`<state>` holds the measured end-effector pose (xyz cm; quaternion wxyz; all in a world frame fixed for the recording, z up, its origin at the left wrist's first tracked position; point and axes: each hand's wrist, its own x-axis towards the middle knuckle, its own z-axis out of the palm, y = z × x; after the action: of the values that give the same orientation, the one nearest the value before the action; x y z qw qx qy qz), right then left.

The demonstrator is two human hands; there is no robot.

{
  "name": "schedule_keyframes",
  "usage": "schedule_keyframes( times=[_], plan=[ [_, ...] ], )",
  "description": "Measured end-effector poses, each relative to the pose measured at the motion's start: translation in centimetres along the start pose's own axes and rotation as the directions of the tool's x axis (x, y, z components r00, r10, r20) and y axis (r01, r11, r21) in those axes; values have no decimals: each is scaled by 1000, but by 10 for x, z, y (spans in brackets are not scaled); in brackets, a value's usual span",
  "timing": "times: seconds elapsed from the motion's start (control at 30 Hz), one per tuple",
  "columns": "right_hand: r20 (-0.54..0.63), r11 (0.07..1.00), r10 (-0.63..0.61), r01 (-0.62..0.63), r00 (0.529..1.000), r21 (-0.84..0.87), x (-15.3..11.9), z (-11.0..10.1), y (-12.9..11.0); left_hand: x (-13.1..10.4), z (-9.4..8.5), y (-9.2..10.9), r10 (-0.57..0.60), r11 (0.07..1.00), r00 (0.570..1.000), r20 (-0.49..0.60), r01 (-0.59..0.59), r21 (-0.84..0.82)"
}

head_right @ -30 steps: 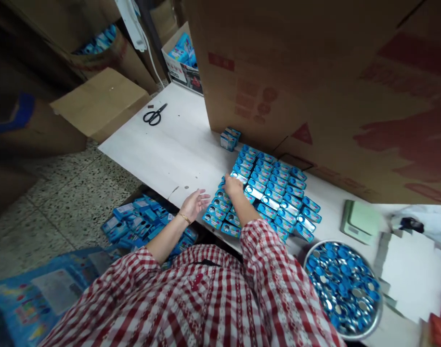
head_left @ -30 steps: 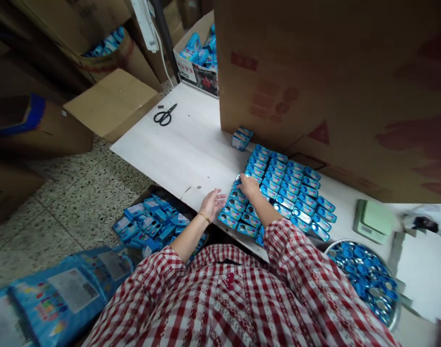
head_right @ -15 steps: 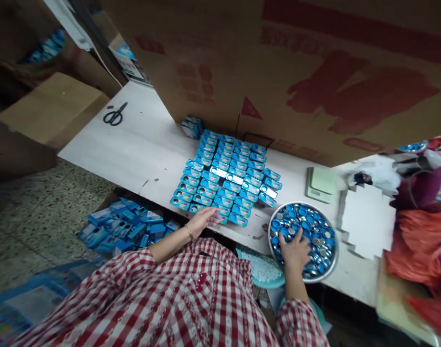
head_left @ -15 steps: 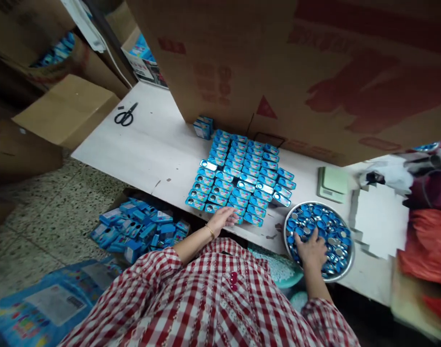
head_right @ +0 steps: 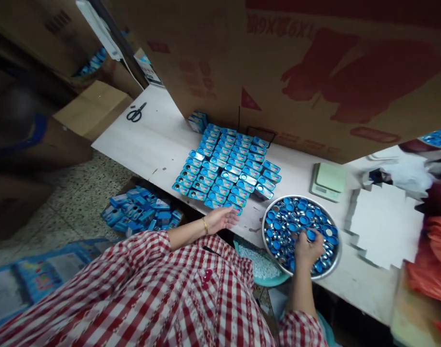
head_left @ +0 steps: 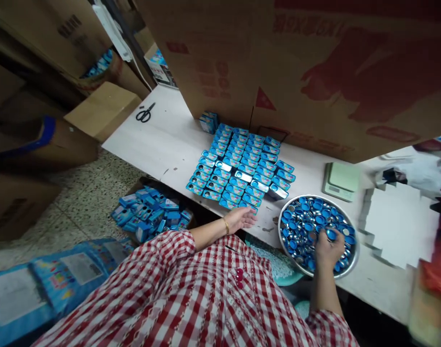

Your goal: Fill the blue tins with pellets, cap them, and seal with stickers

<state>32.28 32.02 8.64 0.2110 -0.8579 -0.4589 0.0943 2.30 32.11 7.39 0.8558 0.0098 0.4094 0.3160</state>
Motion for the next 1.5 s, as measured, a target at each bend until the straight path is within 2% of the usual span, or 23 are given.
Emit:
schedule_keyframes(
  times=[0.07, 0.13, 0.17, 0.2, 0.27, 0.3, 0.37, 0.4, 0.43, 0.47, 0.53, 0.6, 0.67, 0.77, 0.83, 0.87, 0.93, 0.97, 1.03, 1.1, 1.17, 1.27, 1.5],
  plan=[
    [107, 982, -40, 20, 993, 185, -18, 8, -40, 10, 10, -1, -77, 989, 990, 122, 91, -116],
    [217, 952, -237, 181, 947, 247, -41, 23, -86, 20, 17, 1, -109, 963, 966, 233, 160, -215],
    [311, 926, -359, 293, 880, 239, -53, 32, -109, 24, 18, 3, -106, 950, 957, 270, 178, -257],
    [416, 887, -462, 400, 783, 232, -63, 42, -129, 27, 16, 5, -91, 937, 953, 290, 181, -298],
    [572, 791, -579, 572, 582, 218, -81, 59, -162, 31, 6, 13, -38, 914, 960, 277, 146, -379],
    [619, 745, -606, 630, 500, 220, -87, 65, -174, 31, -3, 18, -5, 904, 970, 242, 108, -414],
    [654, 683, -639, 690, 405, 239, -95, 76, -193, 30, -23, 31, 42, 889, 990, 136, 25, -458],
    [648, 674, -653, 690, 391, 263, -98, 80, -199, 28, -33, 38, 48, 883, 996, 77, -6, -470],
    [630, 683, -666, 666, 399, 300, -100, 85, -206, 26, -43, 46, 44, 877, 999, 24, -28, -480],
    [604, 710, -670, 612, 432, 350, -102, 90, -211, 24, -53, 53, 35, 870, 999, -19, -40, -492],
    [563, 794, -607, 401, 561, 457, -104, 101, -221, 17, -69, 65, 23, 855, 998, -65, -53, -515],
    [583, 841, -458, 116, 671, 528, -105, 115, -229, 7, -84, 76, 26, 855, 996, -83, -65, -514],
    [651, 833, -324, -120, 686, 541, -105, 129, -236, -5, -101, 83, 34, 873, 995, -93, -75, -482],
    [731, 811, -248, -278, 635, 515, -103, 149, -245, -24, -129, 91, 66, 899, 993, -101, -103, -425],
    [755, 858, -225, -241, 615, 453, -102, 161, -253, -35, -146, 95, 96, 907, 987, -132, -141, -397],
    [759, 900, -225, -168, 611, 402, -102, 168, -258, -39, -153, 97, 109, 910, 982, -153, -161, -383],
    [749, 959, -268, 99, 606, 264, -101, 180, -272, -47, -163, 101, 137, 915, 973, -185, -195, -353],
    [742, 949, -302, 262, 599, 175, -102, 185, -280, -49, -167, 102, 154, 918, 969, -191, -212, -335],
    [743, 844, -344, 536, 573, -23, -102, 196, -297, -54, -173, 106, 194, 924, 962, -192, -245, -294],
    [777, 711, -299, 673, 554, -206, -101, 206, -312, -56, -177, 109, 228, 927, 952, -203, -277, -255],
    [817, 622, -192, 711, 544, -327, -98, 215, -325, -57, -182, 112, 255, 927, 944, -211, -301, -224],
    [841, 575, -67, 709, 537, -408, -91, 227, -335, -54, -188, 114, 275, 929, 940, -203, -315, -196],
    [828, 565, -25, 691, 561, -451, -90, 238, -339, -43, -186, 112, 289, 945, 930, -227, -315, -85]
  ],
)
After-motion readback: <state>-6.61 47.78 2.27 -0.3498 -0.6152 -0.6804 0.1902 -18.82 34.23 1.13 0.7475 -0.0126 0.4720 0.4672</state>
